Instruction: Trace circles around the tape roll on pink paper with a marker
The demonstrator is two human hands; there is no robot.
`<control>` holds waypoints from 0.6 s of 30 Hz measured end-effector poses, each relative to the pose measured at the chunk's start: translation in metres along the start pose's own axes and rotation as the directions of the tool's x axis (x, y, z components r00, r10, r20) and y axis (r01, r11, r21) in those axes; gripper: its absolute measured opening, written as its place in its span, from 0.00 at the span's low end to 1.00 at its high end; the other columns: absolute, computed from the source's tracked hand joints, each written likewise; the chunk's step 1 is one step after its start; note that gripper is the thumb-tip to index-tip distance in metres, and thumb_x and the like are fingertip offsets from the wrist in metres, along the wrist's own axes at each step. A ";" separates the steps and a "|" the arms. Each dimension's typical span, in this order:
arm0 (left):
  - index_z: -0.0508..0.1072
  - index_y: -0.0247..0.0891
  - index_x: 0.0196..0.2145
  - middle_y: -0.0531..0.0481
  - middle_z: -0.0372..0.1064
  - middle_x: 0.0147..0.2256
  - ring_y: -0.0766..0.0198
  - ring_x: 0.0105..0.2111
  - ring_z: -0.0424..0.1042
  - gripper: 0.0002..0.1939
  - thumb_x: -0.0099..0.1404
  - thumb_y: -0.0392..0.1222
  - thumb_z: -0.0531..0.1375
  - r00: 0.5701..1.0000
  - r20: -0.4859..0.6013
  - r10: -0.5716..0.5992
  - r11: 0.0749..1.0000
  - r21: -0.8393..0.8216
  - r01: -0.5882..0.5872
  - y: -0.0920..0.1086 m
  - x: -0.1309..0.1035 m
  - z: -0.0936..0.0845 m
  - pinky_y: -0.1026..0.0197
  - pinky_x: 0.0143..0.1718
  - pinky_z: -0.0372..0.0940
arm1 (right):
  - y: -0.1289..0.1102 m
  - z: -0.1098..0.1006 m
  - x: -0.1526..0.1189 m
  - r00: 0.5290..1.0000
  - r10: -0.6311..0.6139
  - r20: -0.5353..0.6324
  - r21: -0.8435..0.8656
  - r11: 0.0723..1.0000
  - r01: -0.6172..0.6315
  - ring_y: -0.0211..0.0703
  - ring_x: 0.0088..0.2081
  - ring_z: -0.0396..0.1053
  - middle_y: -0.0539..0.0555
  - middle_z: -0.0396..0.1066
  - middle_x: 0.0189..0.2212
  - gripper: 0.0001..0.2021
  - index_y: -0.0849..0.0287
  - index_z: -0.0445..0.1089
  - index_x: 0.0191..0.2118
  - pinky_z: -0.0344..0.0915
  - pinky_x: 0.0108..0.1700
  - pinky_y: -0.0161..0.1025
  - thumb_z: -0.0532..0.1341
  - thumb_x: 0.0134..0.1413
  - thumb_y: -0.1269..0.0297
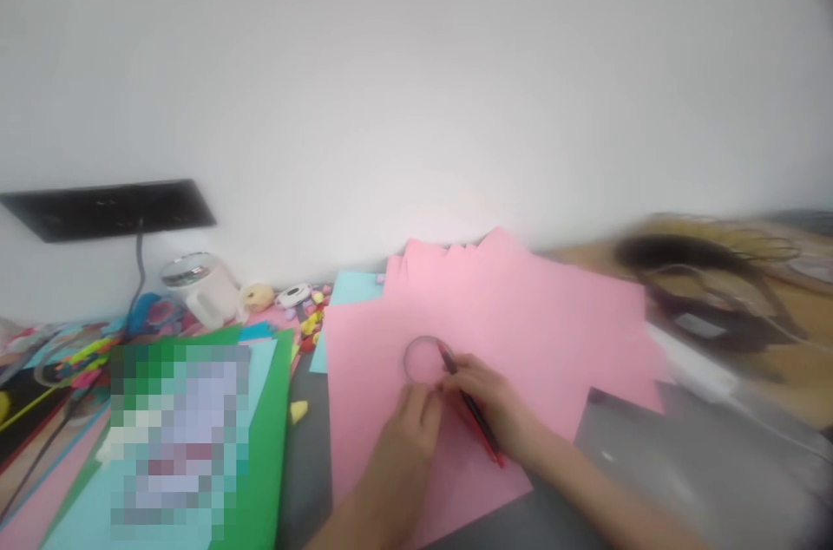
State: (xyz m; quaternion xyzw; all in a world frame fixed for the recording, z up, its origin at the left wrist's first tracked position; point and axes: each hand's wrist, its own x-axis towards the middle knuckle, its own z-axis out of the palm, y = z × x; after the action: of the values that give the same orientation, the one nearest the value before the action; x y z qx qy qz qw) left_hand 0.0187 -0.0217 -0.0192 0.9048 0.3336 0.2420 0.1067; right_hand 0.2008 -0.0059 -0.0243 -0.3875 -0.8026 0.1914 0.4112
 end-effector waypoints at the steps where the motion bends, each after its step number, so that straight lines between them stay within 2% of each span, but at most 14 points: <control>1: 0.61 0.32 0.45 0.40 0.61 0.43 0.56 0.44 0.62 0.19 0.57 0.23 0.45 0.998 -0.005 -0.055 0.998 0.002 0.055 -0.003 0.002 0.002 0.51 0.42 0.66 | 0.000 -0.001 0.000 1.000 -0.019 0.012 0.003 1.000 0.019 0.45 0.38 0.64 0.55 0.68 0.31 0.14 0.57 0.69 0.33 0.64 0.41 0.42 0.47 0.62 0.69; 4: 0.62 0.32 0.44 0.40 0.61 0.43 0.55 0.43 0.63 0.19 0.57 0.22 0.45 0.983 0.052 -0.177 0.984 0.039 0.175 -0.010 0.008 0.008 0.50 0.40 0.67 | 0.000 -0.001 0.001 0.998 -0.050 0.026 0.000 0.999 0.050 0.46 0.39 0.64 0.56 0.69 0.31 0.14 0.57 0.69 0.35 0.64 0.40 0.42 0.46 0.62 0.69; 6: 0.64 0.32 0.42 0.42 0.63 0.40 0.55 0.42 0.64 0.19 0.56 0.22 0.45 0.973 0.119 -0.199 0.979 0.077 0.190 -0.012 0.010 0.009 0.50 0.40 0.66 | 0.002 0.000 0.001 1.000 -0.021 0.017 -0.011 1.000 0.021 0.46 0.39 0.64 0.56 0.68 0.31 0.13 0.57 0.69 0.35 0.64 0.39 0.41 0.47 0.62 0.69; 9: 0.66 0.32 0.42 0.42 0.65 0.40 0.55 0.44 0.64 0.21 0.54 0.21 0.45 0.980 0.144 -0.139 0.983 0.137 0.119 -0.009 0.012 0.004 0.50 0.44 0.65 | 0.004 0.002 0.000 1.000 0.015 -0.007 -0.030 0.999 -0.016 0.46 0.39 0.64 0.56 0.68 0.29 0.13 0.57 0.69 0.35 0.65 0.39 0.41 0.48 0.62 0.70; 13: 0.66 0.29 0.45 0.38 0.65 0.43 0.53 0.47 0.62 0.23 0.52 0.21 0.46 0.993 0.121 -0.012 0.981 0.193 -0.012 -0.002 0.011 -0.008 0.49 0.46 0.63 | 0.003 0.002 -0.001 0.999 -0.015 -0.043 -0.073 0.997 0.012 0.46 0.38 0.64 0.56 0.69 0.28 0.13 0.57 0.69 0.35 0.65 0.36 0.41 0.47 0.61 0.72; 18: 0.68 0.33 0.37 0.43 0.67 0.35 0.54 0.40 0.65 0.19 0.51 0.22 0.48 0.991 0.126 -0.053 0.966 0.258 0.019 0.001 0.016 -0.010 0.51 0.41 0.66 | 0.001 0.000 -0.001 0.999 -0.007 -0.050 -0.064 0.998 0.004 0.46 0.39 0.65 0.56 0.70 0.30 0.13 0.57 0.69 0.36 0.66 0.38 0.41 0.47 0.60 0.73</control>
State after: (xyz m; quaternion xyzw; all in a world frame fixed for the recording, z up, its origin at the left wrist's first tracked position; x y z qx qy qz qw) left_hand 0.0247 -0.0112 -0.0042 0.9187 0.3709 0.1349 0.0154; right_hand 0.2014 -0.0061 -0.0258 -0.4032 -0.7987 0.1546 0.4192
